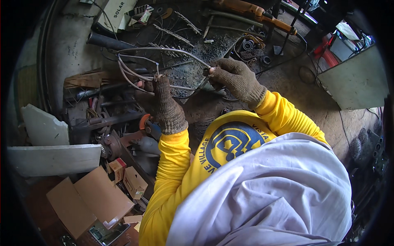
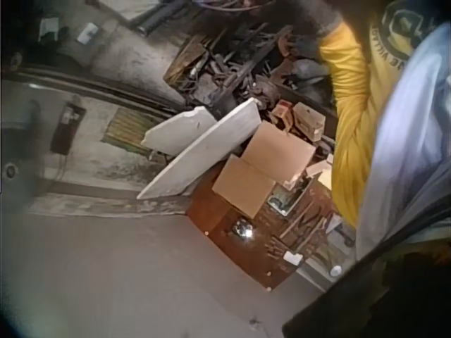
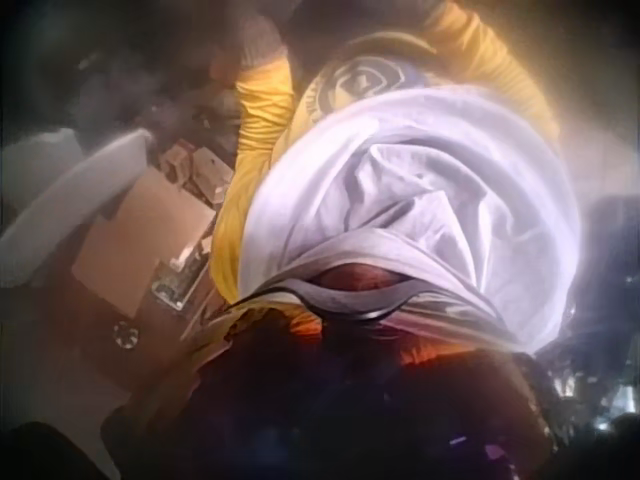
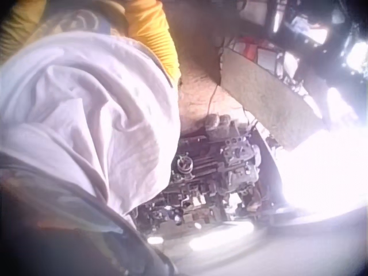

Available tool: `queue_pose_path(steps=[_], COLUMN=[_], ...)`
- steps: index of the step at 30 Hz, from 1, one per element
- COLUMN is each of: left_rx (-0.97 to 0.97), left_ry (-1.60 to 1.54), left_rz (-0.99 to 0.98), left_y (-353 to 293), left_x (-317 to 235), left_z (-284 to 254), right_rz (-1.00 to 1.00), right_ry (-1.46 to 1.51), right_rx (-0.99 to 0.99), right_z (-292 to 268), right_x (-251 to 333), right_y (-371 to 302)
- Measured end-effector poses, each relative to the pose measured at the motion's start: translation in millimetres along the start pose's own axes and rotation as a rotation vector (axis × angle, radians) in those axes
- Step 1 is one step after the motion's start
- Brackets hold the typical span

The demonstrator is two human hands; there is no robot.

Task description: The person holds a metal wire structure with gloved hands and welds the joints together using a welding tool.

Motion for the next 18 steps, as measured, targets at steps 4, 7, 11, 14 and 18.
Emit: queue_pose_path(steps=[4, 7, 11, 14, 18], left_rx=[-0.058, -0.068, -0.033, 0.012, -0.022], left_ry=[-0.232, -0.281, -0.122, -0.153, -0.348], left_rz=[-0.195, -0.141, -0.009, 0.021, -0.117], left_y=[-2.2, 1.0, -1.2, -1.7, -7.0], left_x=[-25.5, -28.0, -46.4, -63.9, -75.1], left_z=[11.6, 11.8, 9.3, 13.8, 20.4], right_rz=[-0.029, -0.102, -0.079, -0.051, -0.046], right_ry=[0.020, 0.042, 0.099, 0.115, 0.124], right_rx=[-0.026, 0.069, 0.051, 0.030, 0.033], right_z=[-1.0, -5.0, -10.2, -15.2, -18.8], right_x=[2.8, -1.8, -0.2, -1.0, -0.3], right_y=[-3.4, -2.7, -3.5, -0.4, 1.0])
Point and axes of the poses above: each hand's wrist, its own y-axis towards the middle knuckle, its own z-axis out of the palm, x = y × z, the point moved 3 cm from there along y, towards the middle knuckle, and after that the axes turned 10 degrees about -x, right-handed, at the moved point
